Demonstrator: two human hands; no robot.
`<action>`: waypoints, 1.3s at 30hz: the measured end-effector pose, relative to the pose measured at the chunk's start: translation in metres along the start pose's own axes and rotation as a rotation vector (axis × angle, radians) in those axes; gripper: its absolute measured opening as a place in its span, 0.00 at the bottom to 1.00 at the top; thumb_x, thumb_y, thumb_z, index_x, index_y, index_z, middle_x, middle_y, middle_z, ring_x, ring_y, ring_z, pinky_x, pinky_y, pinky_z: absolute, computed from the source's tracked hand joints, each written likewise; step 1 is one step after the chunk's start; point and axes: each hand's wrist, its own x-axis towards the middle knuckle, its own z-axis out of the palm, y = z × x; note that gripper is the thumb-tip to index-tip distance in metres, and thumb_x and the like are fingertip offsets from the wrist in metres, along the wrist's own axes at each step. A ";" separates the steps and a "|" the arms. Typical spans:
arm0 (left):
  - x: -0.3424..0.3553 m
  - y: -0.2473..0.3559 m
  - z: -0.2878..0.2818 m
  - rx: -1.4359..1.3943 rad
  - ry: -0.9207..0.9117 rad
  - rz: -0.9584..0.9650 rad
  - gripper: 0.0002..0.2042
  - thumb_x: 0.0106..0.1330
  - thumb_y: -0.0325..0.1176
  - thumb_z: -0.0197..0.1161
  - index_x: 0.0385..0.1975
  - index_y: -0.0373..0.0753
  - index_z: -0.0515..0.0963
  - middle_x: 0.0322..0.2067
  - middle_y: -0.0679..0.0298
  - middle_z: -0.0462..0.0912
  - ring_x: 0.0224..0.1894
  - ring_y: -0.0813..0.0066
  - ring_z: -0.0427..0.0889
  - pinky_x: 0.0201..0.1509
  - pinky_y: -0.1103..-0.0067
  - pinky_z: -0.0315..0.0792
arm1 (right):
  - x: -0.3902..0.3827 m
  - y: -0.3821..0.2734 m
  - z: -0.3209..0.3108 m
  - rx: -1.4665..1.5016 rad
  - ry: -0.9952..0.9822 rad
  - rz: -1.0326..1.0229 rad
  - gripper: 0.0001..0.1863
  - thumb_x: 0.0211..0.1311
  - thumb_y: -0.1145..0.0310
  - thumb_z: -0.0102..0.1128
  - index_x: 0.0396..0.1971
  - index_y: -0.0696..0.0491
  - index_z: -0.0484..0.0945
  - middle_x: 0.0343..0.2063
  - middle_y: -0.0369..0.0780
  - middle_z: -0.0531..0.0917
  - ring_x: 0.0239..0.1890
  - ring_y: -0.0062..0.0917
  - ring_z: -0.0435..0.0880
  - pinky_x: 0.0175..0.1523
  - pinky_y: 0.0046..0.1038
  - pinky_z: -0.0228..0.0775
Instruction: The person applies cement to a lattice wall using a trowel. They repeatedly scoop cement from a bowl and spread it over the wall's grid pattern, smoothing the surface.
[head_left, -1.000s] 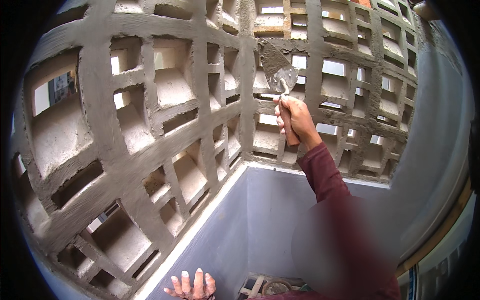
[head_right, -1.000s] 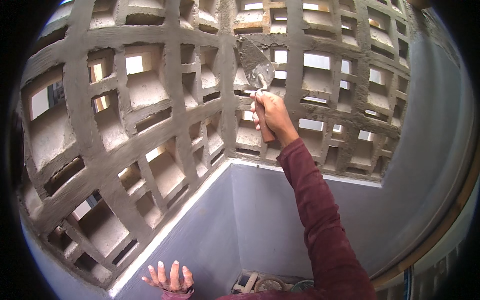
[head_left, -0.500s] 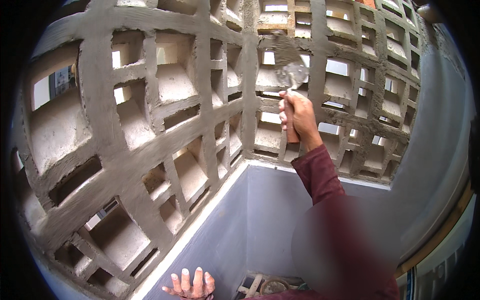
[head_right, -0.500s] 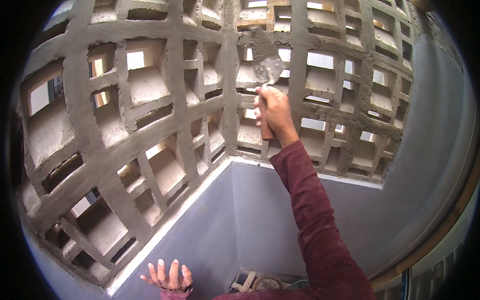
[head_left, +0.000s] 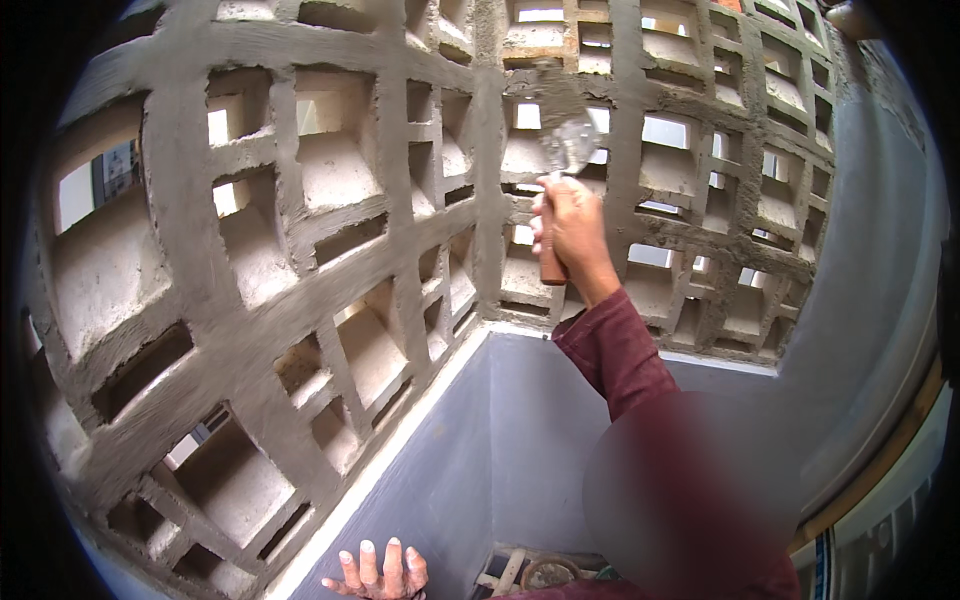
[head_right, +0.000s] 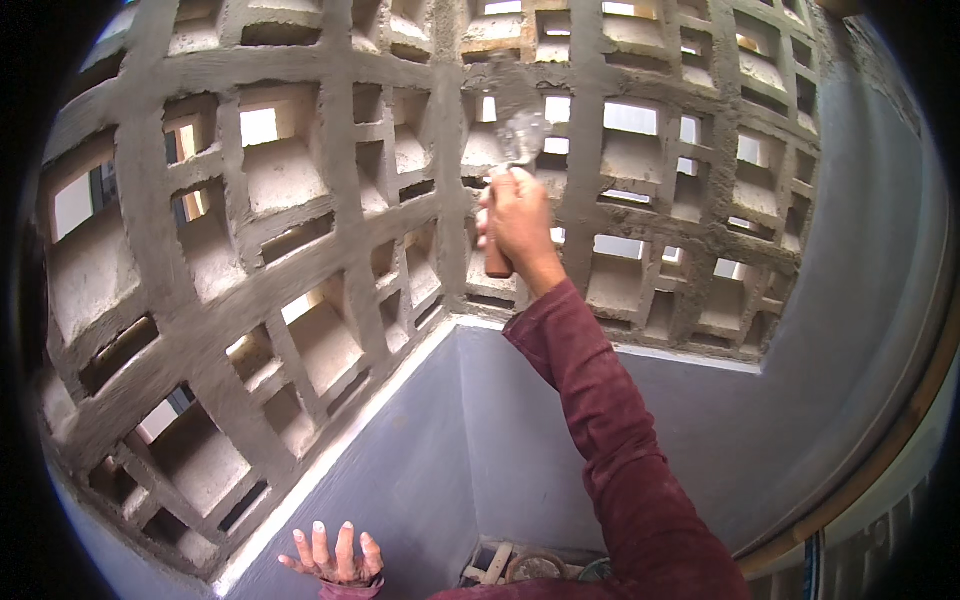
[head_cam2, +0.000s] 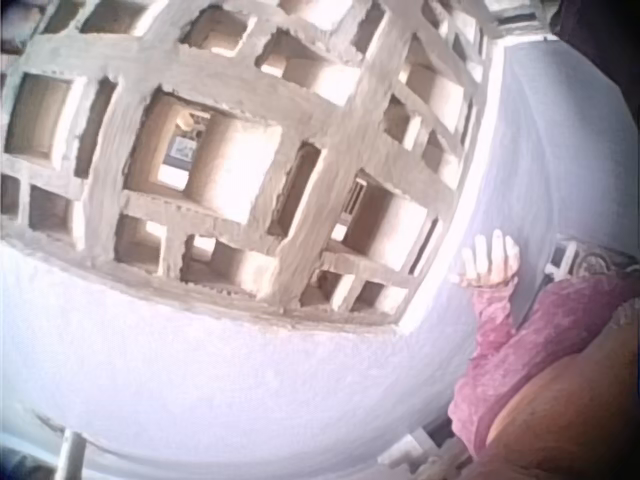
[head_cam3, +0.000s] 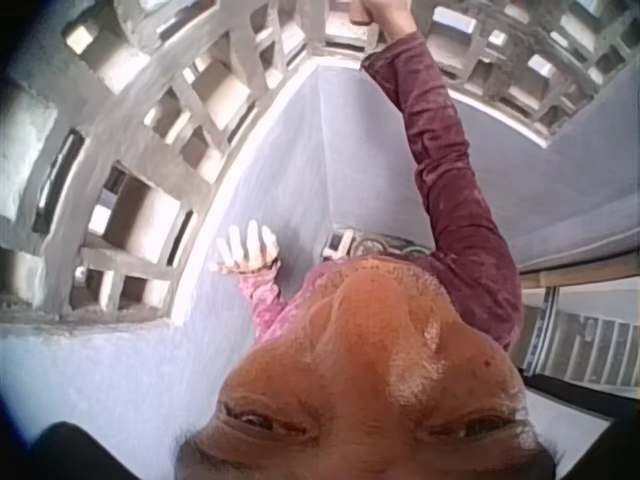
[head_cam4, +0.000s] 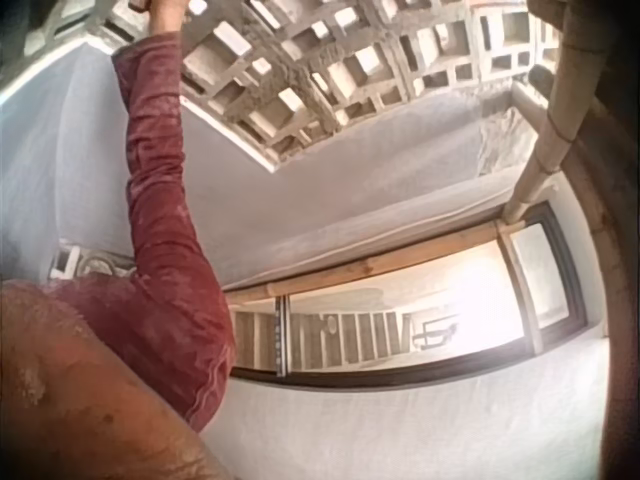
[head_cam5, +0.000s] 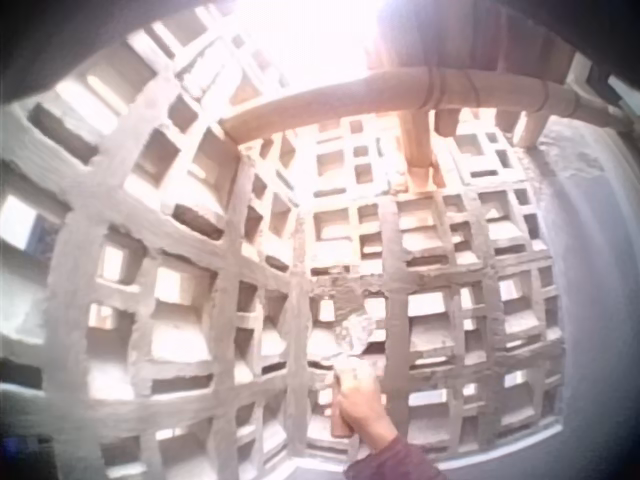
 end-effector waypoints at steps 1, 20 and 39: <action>0.001 0.000 -0.001 0.001 -0.008 0.008 0.11 0.52 0.45 0.64 0.35 0.53 0.81 0.49 0.60 0.76 0.59 0.53 0.65 0.67 0.49 0.35 | 0.003 0.003 0.006 0.018 -0.061 -0.004 0.10 0.66 0.63 0.48 0.35 0.56 0.69 0.21 0.36 0.73 0.15 0.17 0.72 0.15 0.22 0.68; 0.004 0.000 0.001 0.070 0.012 0.041 0.12 0.53 0.45 0.62 0.36 0.51 0.81 0.49 0.57 0.77 0.60 0.50 0.66 0.67 0.49 0.34 | 0.004 -0.015 -0.092 0.137 -0.099 0.036 0.15 0.67 0.63 0.43 0.41 0.58 0.71 0.22 0.36 0.74 0.15 0.16 0.71 0.14 0.20 0.66; 0.007 0.005 0.003 0.041 -0.017 -0.032 0.12 0.54 0.45 0.61 0.37 0.53 0.80 0.48 0.59 0.77 0.57 0.52 0.68 0.67 0.49 0.31 | -0.037 -0.030 -0.125 0.097 -0.001 -0.037 0.17 0.68 0.61 0.39 0.44 0.60 0.69 0.22 0.36 0.72 0.13 0.16 0.69 0.14 0.21 0.63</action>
